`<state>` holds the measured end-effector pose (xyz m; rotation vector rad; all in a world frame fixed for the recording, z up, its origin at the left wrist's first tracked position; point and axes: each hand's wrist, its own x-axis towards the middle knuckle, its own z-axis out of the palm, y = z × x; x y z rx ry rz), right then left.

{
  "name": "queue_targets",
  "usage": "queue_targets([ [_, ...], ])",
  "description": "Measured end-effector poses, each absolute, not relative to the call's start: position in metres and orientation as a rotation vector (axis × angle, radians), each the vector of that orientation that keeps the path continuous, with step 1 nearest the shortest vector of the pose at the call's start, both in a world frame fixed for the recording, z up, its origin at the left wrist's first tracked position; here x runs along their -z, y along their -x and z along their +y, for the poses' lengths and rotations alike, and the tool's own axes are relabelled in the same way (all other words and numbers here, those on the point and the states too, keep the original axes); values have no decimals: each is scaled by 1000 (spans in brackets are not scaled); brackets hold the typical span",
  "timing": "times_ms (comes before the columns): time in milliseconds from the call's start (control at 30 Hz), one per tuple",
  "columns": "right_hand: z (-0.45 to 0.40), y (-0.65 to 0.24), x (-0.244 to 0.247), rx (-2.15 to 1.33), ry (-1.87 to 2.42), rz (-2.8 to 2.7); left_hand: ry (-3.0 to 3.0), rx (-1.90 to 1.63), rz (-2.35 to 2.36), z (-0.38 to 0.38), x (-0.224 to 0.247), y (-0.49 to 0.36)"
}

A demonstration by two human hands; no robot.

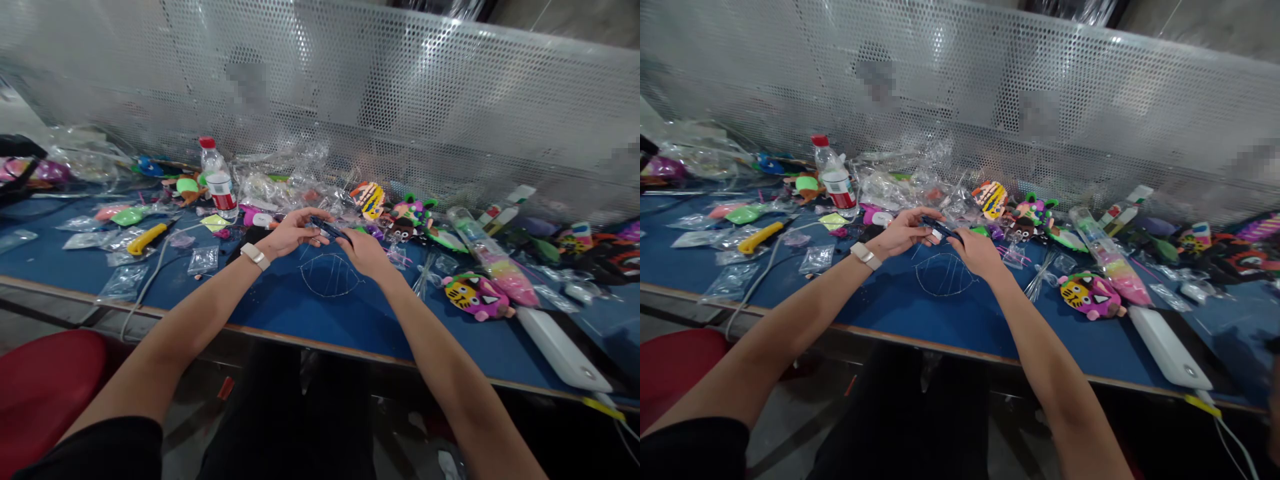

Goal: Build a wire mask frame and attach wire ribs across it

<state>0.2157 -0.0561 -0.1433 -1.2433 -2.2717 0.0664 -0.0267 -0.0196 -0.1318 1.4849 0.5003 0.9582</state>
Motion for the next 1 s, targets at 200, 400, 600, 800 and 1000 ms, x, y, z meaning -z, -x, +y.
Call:
queue_targets([
  [200, -58, -212, 138, -146, 1299, -2214, -1406, -991, 439, -17, 127, 29],
  [400, -63, -210, 133, -497, 1174, -2019, -1401, -1060, 481, -11, 134, 24],
  [600, -67, -208, 131, -651, 1156, -1997, -1445, -1078, 527, -15, 136, 19],
  [800, -68, -207, 131, -668, 1153, -1974, -1476, -1074, 514, -18, 137, 16],
  [1000, -66, -206, 136, -914, 1071, -1787, -1638, -1116, 585, -17, 150, 7],
])
